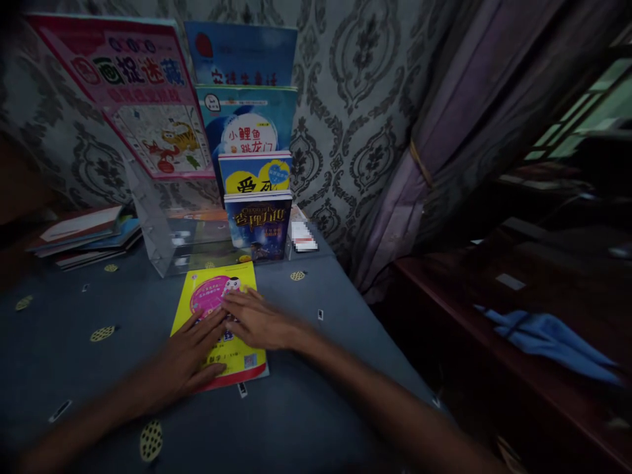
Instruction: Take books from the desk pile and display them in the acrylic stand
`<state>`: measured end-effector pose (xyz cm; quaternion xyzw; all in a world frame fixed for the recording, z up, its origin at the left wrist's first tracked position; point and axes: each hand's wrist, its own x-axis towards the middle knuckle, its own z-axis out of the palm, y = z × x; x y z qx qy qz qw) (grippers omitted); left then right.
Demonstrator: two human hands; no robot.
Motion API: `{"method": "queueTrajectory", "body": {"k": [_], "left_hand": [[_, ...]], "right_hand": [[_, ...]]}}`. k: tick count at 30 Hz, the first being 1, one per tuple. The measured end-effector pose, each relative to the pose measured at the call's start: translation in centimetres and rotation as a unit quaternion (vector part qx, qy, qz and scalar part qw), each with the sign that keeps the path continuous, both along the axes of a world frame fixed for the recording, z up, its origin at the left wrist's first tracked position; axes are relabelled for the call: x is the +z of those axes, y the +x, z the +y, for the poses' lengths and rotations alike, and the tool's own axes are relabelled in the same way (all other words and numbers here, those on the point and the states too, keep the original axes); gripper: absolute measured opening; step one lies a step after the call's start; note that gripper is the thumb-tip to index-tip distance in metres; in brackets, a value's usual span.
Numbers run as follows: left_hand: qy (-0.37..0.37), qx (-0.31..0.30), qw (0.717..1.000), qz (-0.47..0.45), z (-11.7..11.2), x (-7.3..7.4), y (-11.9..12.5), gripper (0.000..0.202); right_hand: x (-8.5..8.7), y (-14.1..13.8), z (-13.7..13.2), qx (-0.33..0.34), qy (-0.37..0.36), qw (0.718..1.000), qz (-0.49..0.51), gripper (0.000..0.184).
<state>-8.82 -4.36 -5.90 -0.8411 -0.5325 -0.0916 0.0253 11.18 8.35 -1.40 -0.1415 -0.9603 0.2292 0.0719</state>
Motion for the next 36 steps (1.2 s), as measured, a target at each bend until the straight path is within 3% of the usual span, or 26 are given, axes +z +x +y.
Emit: {"method": "queueTrajectory", "body": {"k": [4, 7, 11, 15, 19, 23, 28, 31, 33, 36], "left_hand": [[0.015, -0.003, 1.000, -0.008, 0.0, -0.5, -0.1, 0.067], [0.027, -0.005, 1.000, -0.011, 0.1, -0.7, -0.1, 0.067], [0.035, -0.013, 0.999, -0.014, 0.2, -0.8, -0.2, 0.068], [0.037, -0.002, 0.999, -0.026, 0.3, -1.4, -0.4, 0.064], [0.067, 0.086, 0.993, -0.053, 0.7, -3.0, -1.2, 0.061], [0.127, 0.188, 0.968, -0.104, 1.3, -4.2, -2.2, 0.069], [0.078, 0.226, 0.939, -0.246, 2.0, -2.9, -3.1, 0.068], [0.001, 0.240, 0.879, -0.412, 2.3, -1.3, -3.8, 0.069], [-0.034, 0.254, 0.805, -0.535, 2.4, -0.4, -4.2, 0.064], [-0.122, 0.293, 0.671, -0.670, 2.2, 0.7, -4.0, 0.055]], "right_hand": [[-1.4, -5.1, 1.5, -0.042, 0.052, 0.998, -0.011, 0.049], [-2.5, -6.1, 2.9, -0.086, 0.070, 0.994, -0.008, 0.051], [-2.9, -4.3, 3.3, -0.189, 0.065, 0.980, -0.013, 0.059], [-2.6, -2.7, 1.9, -0.256, 0.046, 0.965, -0.047, 0.069], [-2.1, -1.4, -0.8, -0.267, 0.039, 0.960, -0.069, 0.070], [-1.7, 0.2, -3.7, -0.250, 0.027, 0.965, -0.072, 0.075], [-1.0, 1.2, -5.4, -0.245, 0.011, 0.966, -0.076, 0.079], [-0.8, 1.2, -5.3, -0.242, 0.004, 0.967, -0.077, 0.079], [-0.8, 1.2, -5.2, -0.240, 0.004, 0.968, -0.080, 0.080], [-0.8, 1.2, -5.3, -0.237, 0.004, 0.969, -0.076, 0.080]]}}
